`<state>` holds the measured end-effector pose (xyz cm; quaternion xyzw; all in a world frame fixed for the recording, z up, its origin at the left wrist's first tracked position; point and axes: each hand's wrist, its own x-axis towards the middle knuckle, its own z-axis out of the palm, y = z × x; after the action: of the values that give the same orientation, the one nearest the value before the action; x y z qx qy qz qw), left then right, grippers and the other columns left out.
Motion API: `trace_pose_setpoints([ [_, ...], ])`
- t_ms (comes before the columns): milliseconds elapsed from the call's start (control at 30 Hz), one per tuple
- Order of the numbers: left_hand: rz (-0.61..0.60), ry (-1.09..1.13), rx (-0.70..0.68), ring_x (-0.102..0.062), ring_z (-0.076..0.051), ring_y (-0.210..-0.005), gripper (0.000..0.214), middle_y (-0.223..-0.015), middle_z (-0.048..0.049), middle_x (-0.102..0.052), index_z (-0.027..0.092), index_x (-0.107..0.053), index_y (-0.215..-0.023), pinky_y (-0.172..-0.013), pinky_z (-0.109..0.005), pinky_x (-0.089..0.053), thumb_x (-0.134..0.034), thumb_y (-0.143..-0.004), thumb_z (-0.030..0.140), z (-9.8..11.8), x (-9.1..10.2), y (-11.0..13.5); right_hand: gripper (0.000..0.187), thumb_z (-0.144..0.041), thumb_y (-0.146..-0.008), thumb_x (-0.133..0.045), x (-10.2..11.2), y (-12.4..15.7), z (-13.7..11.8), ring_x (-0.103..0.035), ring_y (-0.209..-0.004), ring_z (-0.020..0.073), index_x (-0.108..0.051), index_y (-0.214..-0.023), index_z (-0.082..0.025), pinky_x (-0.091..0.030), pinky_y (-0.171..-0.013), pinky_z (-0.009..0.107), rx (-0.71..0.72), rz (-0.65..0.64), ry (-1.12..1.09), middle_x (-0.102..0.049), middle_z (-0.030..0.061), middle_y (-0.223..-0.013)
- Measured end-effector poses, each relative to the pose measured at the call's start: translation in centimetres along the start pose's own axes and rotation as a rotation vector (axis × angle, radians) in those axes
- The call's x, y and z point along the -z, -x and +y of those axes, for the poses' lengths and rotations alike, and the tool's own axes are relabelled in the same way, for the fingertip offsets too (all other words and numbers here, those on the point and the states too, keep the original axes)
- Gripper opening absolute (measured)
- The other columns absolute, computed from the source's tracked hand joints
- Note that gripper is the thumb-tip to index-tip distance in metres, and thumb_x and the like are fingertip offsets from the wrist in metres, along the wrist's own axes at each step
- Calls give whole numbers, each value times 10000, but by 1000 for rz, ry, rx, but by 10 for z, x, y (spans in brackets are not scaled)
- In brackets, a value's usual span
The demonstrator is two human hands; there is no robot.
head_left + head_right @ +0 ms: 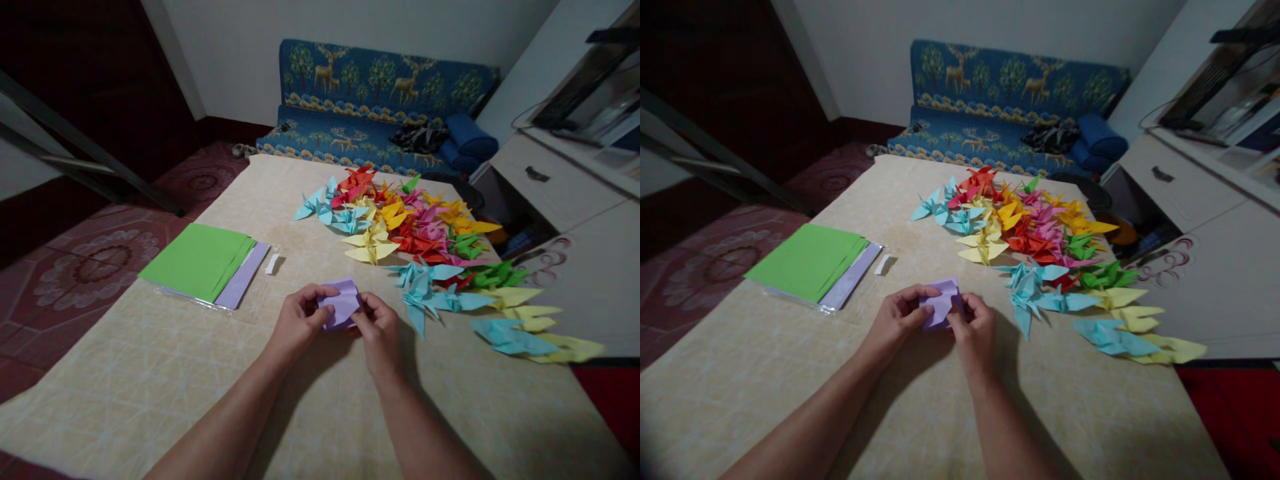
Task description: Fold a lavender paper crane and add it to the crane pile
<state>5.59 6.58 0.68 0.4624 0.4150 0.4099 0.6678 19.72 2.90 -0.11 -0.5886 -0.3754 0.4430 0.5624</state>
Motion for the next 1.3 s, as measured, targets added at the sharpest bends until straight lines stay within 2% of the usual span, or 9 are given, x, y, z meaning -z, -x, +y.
trace_pose_setpoints([
  [167, -116, -152, -106, -598, -209, -858, 339, -961, -104, -674, 125, -730, -994, -734, -276, -442, -700, -800, 401, 6, 0, 4, 113, -343, -670, -696, -4, -3, 2, -534, -603, 173, -623, -671, -256, -449, -550, 263, 71, 72, 17, -606, -25, -634],
  [233, -117, -150, -124, -598, -226, -925, 333, -1019, -113, -675, 136, -748, -997, -790, -290, -439, -639, -852, 416, 7, 0, 4, 52, -270, -644, -671, -5, -3, 5, -540, -613, 179, -629, -673, -264, -455, -559, 268, 78, 91, 33, -617, -27, -643],
  [333, -69, -78, -87, -594, -201, -865, 350, -998, -105, -681, 151, -770, -957, -749, -284, -436, -554, -907, 422, 4, 0, 2, 111, -188, -622, -616, -4, -3, 6, -547, -607, 180, -631, -695, -271, -445, -534, 261, 54, 59, 61, -625, -29, -645],
  [567, -63, -22, -37, -575, -166, -722, 220, -845, -75, -705, 154, -770, -899, -655, -259, -417, -704, -803, 341, -3, -1, -1, 201, -179, -611, -704, -1, -5, 4, -574, -632, 196, -640, -772, -281, -459, -545, 272, 89, -3, 113, -652, -21, -676],
  [800, 19, -9, -86, -641, -216, -939, 199, -1053, -91, -740, 190, -775, -975, -824, -300, -460, -676, -809, 238, -7, -2, -2, 181, -173, -638, -669, -2, -5, 10, -613, -624, 205, -642, -778, -284, -487, -558, 295, 46, -35, 36, -686, -20, -696],
  [900, 41, -62, -114, -645, -203, -876, 177, -964, -80, -754, 193, -789, -912, -783, -288, -463, -662, -790, 201, -6, -1, -2, 175, -179, -656, -647, -3, -5, 11, -624, -615, 211, -643, -795, -285, -495, -546, 304, 39, -56, -19, -702, -13, -714],
  [1067, 77, -63, -20, -515, -116, -551, 119, -676, -35, -681, 154, -755, -725, -523, -228, -347, -656, -745, 216, -5, 1, -4, 274, -149, -646, -679, -6, -1, 9, -648, -698, 224, -626, -872, -294, -520, -575, 306, 111, -44, 49, -711, 6, -813],
  [1200, 76, -54, 73, -458, -100, -486, 162, -606, -14, -629, 137, -746, -791, -481, -217, -282, -668, -729, 264, -2, 0, -6, 591, -78, -641, -644, -6, 1, 9, -663, -824, 212, -563, -1183, -298, -533, -627, 295, 214, 7, 64, -647, 59, -1146],
  [1300, 30, -52, 88, -475, -106, -516, 206, -650, -28, -656, 126, -754, -852, -503, -219, -298, -668, -748, 281, -1, 0, -5, 488, -40, -653, -592, -4, 0, 7, -621, -1037, 228, -658, -1080, -267, -526, -778, 311, 342, 5, 128, -591, 69, -1229],
])
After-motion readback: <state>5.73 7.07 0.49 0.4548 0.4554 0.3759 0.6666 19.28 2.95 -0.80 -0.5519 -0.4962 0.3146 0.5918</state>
